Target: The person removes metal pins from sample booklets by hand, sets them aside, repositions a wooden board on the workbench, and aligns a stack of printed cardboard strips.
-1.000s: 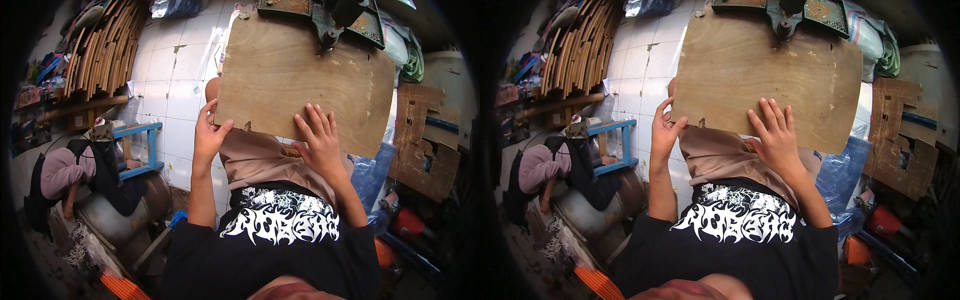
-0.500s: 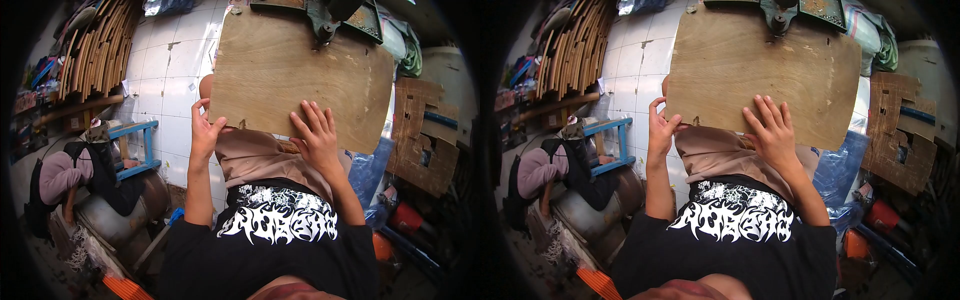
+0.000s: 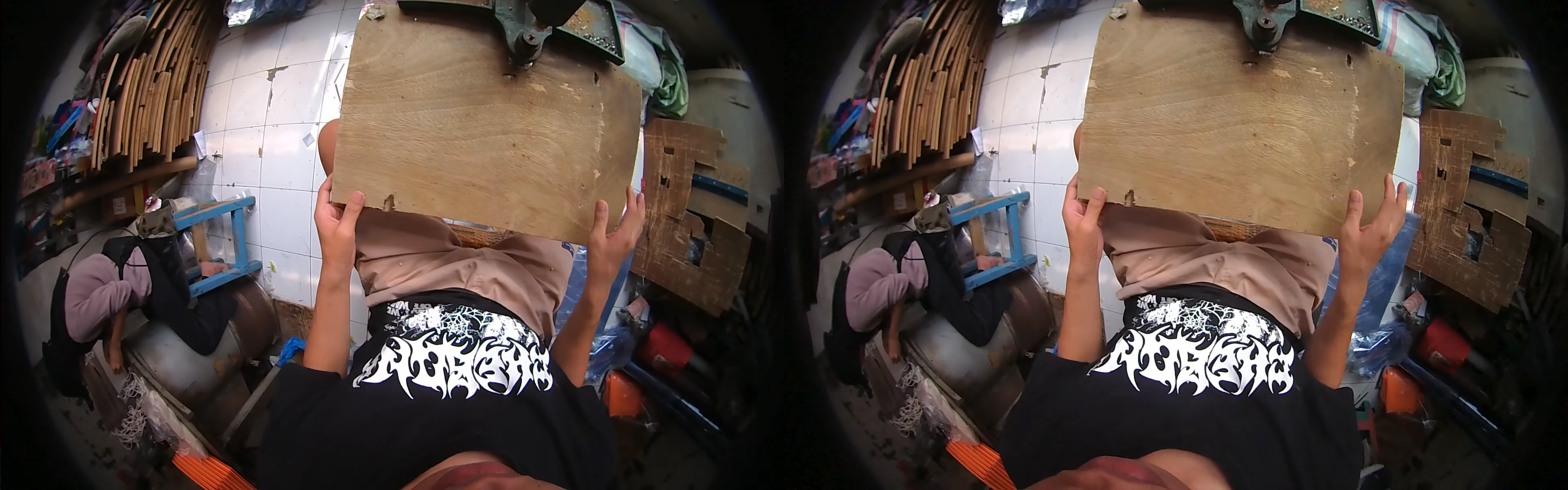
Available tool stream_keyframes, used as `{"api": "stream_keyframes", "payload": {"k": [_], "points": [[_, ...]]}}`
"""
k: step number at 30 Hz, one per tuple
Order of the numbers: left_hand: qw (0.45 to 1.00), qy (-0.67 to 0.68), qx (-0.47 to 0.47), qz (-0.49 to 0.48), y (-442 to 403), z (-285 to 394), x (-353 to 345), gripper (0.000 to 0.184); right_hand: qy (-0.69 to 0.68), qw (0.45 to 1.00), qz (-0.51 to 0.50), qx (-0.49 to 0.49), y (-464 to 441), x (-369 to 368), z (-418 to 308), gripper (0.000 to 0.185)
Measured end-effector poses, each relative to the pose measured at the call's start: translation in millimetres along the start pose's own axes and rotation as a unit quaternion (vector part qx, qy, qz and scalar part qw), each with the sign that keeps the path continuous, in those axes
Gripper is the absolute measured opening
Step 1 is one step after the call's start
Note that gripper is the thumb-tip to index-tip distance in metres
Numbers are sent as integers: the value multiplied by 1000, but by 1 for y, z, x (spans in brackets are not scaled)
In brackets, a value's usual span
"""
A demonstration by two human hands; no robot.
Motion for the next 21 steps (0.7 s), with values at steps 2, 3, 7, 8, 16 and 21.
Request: {"api": "stream_keyframes", "payload": {"k": [2,3,7,8,16,21], "points": [[1000,-6,-7,2,13,-7,-3,46,28,998,26,-44,2,6,33,47],[1000,-10,18,1,18,-22,1,41,12,996,8,-87,5,5,49,47],[999,-11,22,37,23,-22,-3,26,-60,979,-60,-186,21,-12,82,50],[999,-23,12,41,22,-21,-2,24,-60,979,-61,-186,23,-13,83,50],[997,-21,10,72,19,-27,3,25,-67,981,-68,-171,22,-15,69,52],[997,-33,12,69,20,-29,6,28,-49,984,-70,-154,18,-15,61,53]]}}
Point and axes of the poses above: each hand's wrist, its own y-axis away from the middle knuckle, its own x-axis out of the back of the hand, z = x × y, the point moved 8 cm from there along -y, towards the middle knuckle, and after that the axes turned 13 degrees about z, right-handed, at the moved point
